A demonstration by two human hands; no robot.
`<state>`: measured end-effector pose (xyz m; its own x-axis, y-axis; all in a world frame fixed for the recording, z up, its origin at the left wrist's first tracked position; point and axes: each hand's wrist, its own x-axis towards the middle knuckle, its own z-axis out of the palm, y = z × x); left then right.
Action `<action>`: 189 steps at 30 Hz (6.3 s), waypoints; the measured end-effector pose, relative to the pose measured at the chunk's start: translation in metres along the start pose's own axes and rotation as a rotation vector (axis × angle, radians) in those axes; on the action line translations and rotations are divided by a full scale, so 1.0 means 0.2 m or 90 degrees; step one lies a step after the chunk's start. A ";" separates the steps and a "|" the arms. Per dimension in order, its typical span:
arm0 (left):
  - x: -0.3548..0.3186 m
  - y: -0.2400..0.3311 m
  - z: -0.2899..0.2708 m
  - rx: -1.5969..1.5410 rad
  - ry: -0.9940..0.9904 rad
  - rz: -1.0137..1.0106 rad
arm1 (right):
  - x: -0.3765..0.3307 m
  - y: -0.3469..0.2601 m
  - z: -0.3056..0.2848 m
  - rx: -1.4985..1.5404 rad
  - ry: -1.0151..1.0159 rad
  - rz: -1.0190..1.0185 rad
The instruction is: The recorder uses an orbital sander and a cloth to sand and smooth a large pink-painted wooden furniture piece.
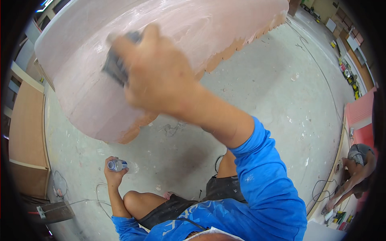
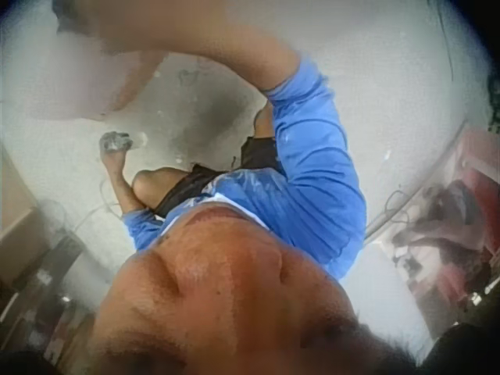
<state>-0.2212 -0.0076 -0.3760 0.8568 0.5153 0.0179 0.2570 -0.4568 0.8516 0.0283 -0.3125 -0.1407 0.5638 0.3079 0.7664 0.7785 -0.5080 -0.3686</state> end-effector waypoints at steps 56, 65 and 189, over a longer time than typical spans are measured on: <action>-0.10 0.12 -0.01 0.043 0.010 0.029 | -0.29 0.01 0.15 0.104 0.149 0.060; -0.18 0.12 -0.08 0.163 -0.007 -0.001 | -0.22 1.03 -0.06 0.064 0.409 0.333; -0.15 -0.33 0.11 -0.053 0.087 -0.006 | -0.63 1.00 0.27 0.211 0.378 0.209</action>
<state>-0.2546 -0.0098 -0.4443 0.7843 0.6157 0.0755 0.2220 -0.3923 0.8927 0.1279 -0.4085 -0.3385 0.6110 -0.3503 0.7099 0.6914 -0.2008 -0.6941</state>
